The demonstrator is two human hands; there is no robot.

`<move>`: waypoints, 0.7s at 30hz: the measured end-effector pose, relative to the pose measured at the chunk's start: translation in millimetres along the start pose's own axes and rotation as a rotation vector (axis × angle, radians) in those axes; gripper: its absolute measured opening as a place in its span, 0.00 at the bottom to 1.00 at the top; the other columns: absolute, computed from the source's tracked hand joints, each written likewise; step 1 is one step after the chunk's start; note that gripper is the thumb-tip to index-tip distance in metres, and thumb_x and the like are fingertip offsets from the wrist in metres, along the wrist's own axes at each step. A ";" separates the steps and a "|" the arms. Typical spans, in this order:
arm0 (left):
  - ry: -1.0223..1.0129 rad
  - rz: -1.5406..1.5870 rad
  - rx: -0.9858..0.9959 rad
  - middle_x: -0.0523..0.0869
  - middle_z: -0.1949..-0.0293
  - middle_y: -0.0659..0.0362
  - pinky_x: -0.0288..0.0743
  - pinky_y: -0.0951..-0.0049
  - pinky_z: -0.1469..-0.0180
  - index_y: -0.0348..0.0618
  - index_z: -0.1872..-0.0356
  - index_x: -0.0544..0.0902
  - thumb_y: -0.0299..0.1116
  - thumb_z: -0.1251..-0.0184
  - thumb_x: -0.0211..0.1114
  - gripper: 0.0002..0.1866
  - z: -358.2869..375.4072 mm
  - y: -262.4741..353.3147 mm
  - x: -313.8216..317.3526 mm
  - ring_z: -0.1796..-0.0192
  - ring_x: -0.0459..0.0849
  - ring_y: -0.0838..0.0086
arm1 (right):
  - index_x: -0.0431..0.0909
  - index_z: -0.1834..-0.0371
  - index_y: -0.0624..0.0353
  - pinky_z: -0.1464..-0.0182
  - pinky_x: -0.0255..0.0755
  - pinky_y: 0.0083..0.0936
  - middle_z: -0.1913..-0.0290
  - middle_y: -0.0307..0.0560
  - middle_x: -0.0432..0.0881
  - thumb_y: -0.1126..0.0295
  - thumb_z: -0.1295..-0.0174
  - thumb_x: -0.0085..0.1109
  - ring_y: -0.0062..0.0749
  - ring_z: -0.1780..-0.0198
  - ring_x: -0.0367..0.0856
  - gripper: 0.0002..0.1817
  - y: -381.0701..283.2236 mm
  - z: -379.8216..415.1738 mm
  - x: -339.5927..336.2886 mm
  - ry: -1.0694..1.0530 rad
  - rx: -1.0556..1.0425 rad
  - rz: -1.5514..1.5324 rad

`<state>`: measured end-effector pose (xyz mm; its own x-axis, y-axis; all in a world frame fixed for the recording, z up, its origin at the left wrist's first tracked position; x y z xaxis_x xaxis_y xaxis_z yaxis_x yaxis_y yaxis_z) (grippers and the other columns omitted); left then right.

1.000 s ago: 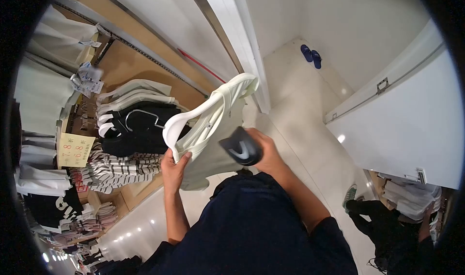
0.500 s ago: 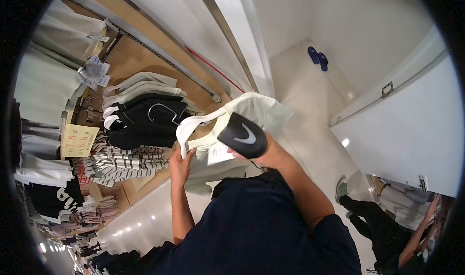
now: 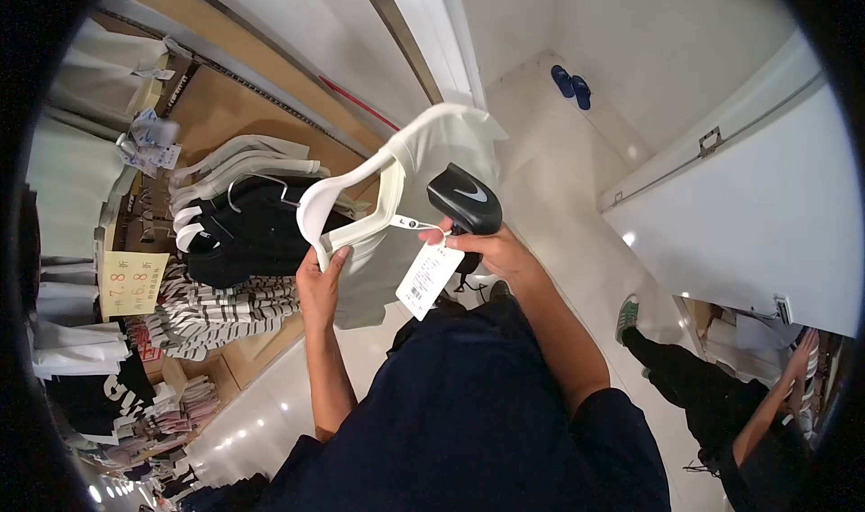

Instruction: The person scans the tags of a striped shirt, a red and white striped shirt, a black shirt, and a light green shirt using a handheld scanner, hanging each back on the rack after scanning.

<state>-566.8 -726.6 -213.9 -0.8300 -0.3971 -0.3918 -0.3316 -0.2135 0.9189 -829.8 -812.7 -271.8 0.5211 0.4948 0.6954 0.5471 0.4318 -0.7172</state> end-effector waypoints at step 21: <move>0.116 0.286 -0.026 0.89 0.47 0.57 0.74 0.73 0.40 0.34 0.41 0.82 0.29 0.30 0.72 0.19 -8.3 23.5 -64.1 0.47 0.84 0.76 | 0.80 0.43 0.63 0.42 0.76 0.30 0.50 0.50 0.88 0.66 0.46 0.80 0.33 0.50 0.86 0.29 68.1 5.0 -19.9 0.204 0.117 0.780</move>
<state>-517.7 -713.5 -167.5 -0.8307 -0.5434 -0.1210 -0.0789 -0.1003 0.9918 -806.1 -789.4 -334.7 0.8389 0.5439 -0.0201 -0.0893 0.1012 -0.9909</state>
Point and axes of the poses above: each hand's wrist, its own z-axis away from the middle knuckle, its own x-axis out of the palm, y = z × x, the point moved 9 cm from there along -z, towards the middle knuckle
